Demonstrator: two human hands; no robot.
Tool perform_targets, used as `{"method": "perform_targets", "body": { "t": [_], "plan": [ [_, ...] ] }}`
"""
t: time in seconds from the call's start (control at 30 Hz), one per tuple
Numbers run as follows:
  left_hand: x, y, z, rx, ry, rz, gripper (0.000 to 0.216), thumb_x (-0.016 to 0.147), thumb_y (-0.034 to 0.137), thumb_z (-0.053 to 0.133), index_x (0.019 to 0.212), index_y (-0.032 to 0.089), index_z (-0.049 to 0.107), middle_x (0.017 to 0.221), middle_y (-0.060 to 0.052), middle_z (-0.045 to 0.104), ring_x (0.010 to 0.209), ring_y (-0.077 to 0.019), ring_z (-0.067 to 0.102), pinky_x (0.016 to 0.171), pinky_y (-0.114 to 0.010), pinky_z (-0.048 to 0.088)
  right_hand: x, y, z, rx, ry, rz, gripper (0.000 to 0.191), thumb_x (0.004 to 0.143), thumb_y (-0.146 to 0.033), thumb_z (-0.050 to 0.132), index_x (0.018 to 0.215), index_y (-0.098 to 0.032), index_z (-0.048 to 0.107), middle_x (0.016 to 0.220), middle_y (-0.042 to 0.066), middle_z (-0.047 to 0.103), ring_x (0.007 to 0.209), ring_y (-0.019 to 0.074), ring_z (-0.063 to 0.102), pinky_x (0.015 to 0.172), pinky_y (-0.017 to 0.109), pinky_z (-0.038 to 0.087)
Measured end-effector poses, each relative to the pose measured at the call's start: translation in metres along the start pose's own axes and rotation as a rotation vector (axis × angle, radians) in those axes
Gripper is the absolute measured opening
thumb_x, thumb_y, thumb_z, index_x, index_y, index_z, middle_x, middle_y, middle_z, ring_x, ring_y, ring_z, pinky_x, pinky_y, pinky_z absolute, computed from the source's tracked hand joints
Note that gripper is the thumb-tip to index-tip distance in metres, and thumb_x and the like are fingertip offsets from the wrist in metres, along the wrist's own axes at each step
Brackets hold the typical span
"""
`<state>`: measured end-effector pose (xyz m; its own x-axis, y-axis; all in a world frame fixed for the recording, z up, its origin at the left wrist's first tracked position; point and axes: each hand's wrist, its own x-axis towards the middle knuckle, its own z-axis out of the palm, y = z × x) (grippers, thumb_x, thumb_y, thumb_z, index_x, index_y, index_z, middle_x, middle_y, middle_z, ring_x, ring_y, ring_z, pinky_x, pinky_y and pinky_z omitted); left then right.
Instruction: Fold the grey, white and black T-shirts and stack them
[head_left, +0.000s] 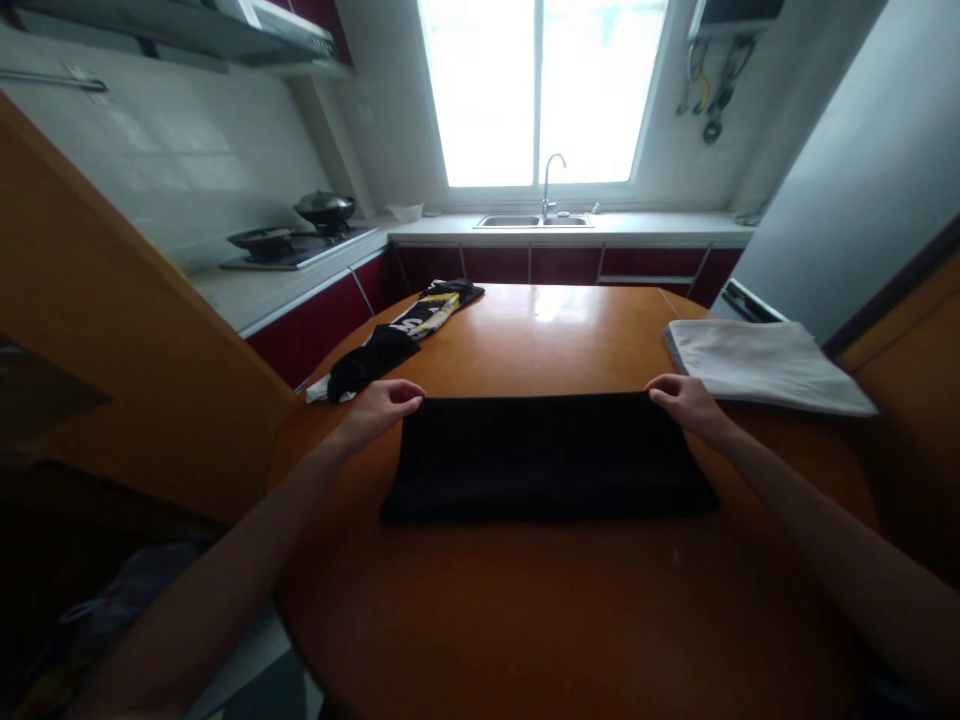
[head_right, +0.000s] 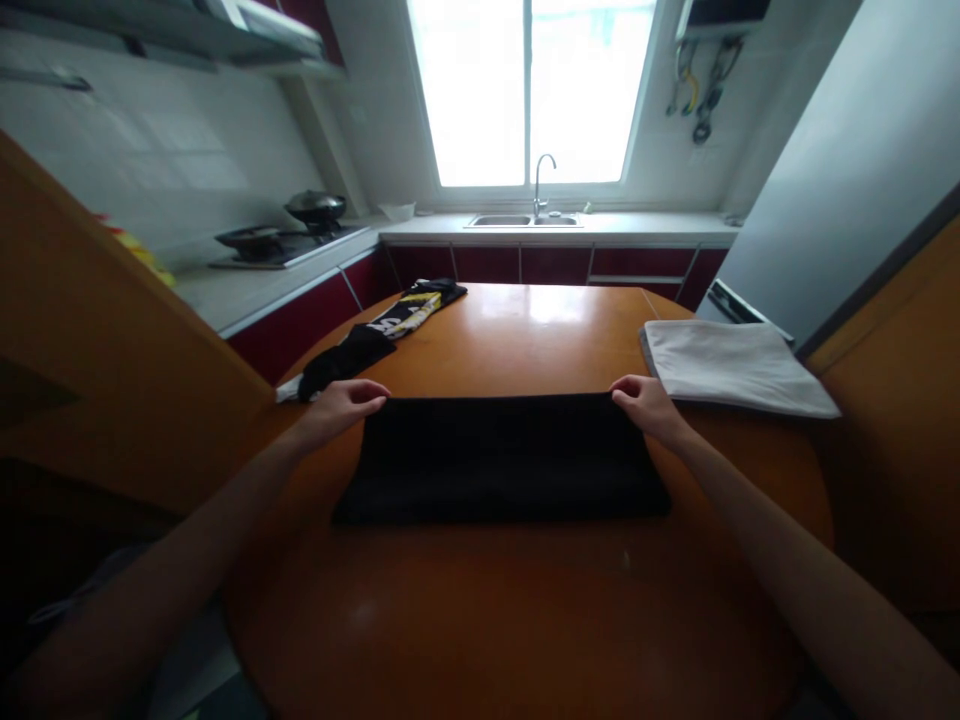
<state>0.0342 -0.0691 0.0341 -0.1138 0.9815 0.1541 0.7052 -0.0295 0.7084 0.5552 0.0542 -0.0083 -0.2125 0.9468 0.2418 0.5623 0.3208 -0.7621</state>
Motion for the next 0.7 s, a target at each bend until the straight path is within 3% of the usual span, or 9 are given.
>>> {"method": "perform_targets", "body": {
  "t": [0.2, 0.57, 0.7],
  "plan": [
    [0.013, -0.014, 0.015, 0.124, -0.005, 0.035, 0.034, 0.072, 0.048, 0.065, 0.085, 0.019, 0.076, 0.084, -0.006, 0.077, 0.078, -0.0224, 0.071, 0.071, -0.031, 0.052, 0.01, 0.011, 0.015, -0.119, -0.012, -0.043, 0.017, 0.077, -0.028, 0.06, 0.081, -0.018, 0.073, 0.081, 0.007, 0.076, 0.077, 0.0226, 0.07, 0.072, 0.033, 0.053],
    [0.019, -0.029, 0.027, 0.236, 0.037, 0.087, 0.031, 0.081, 0.043, 0.059, 0.092, 0.019, 0.075, 0.089, -0.006, 0.076, 0.08, -0.0211, 0.069, 0.074, -0.03, 0.052, 0.012, 0.018, 0.027, -0.354, 0.059, -0.144, 0.018, 0.084, -0.027, 0.055, 0.085, -0.02, 0.071, 0.081, 0.007, 0.073, 0.075, 0.0208, 0.067, 0.072, 0.032, 0.052],
    [0.014, -0.016, 0.032, 0.331, 0.121, 0.186, 0.037, 0.089, 0.04, 0.052, 0.107, 0.015, 0.072, 0.111, -0.013, 0.071, 0.098, -0.0253, 0.067, 0.092, -0.038, 0.052, 0.005, 0.006, 0.025, -0.506, 0.15, -0.264, 0.022, 0.089, -0.031, 0.053, 0.088, -0.018, 0.071, 0.09, 0.011, 0.069, 0.09, 0.0263, 0.065, 0.084, 0.039, 0.053]
  ]
}}
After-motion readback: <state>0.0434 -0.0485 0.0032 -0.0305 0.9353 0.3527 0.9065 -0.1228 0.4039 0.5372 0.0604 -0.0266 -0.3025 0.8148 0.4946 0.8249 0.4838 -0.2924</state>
